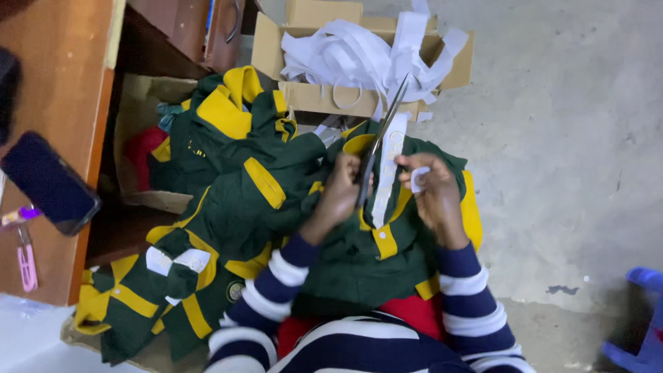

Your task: The person uses scissors to cut tags and labels from green and yellow shirts. They repeatedly pick up shirts, cut the tags, and place the cut pieces into a cardboard box. The person also folds and arranges the shirts on their lap.

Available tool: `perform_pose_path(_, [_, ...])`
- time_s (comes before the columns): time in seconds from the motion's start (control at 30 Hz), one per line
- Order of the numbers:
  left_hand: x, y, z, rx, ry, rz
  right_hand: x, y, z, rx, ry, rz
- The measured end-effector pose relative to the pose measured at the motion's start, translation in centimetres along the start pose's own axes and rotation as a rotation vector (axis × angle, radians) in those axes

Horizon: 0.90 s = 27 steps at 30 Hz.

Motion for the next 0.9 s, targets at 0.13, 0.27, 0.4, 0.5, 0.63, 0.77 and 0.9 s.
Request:
perform_pose_path(0.13, [-4.1,1.8,-0.3,-0.022,0.234,0.001,0.5,-3.6,-0.7,0.037,-0.021,0.042])
perform_pose_path(0.27, [-4.5,2.8,0.0,-0.040,0.327,-0.022,-2.1,-4.4,-0.1,0.120,0.535,-0.062])
perform_pose_path(0.4, [-4.3,3.6,1.2,-0.109,0.242,-0.045,-6.9,-0.9,4.3,0.196,1.418,-0.067])
perform_pose_path(0.5, [-4.4,3.8,1.4,-0.120,0.302,-0.051,-6.5,-2.2,3.6,0.289,1.445,-0.158])
perform_pose_path(0.63, [-4.5,4.5,1.4,-0.123,0.344,-0.014,-5.3,-3.6,2.2,0.280,1.508,-0.114])
perform_pose_path(0.77, [-4.8,4.6,1.6,-0.173,0.354,0.005,-4.9,-4.4,3.2,0.211,1.592,-0.096])
perform_pose_path(0.9, [-4.9,4.8,1.8,-0.211,0.329,-0.002,-1.9,-8.5,1.3,0.178,1.691,0.035])
Point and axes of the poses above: each hand's wrist, its own y-axis away from the middle knuckle, its own z-axis out of the palm, x = y × z, the point moved 5 cm from there along -y, towards the middle knuckle, and after that the axes turned 12 degrees about y, right-handed, at the moved point
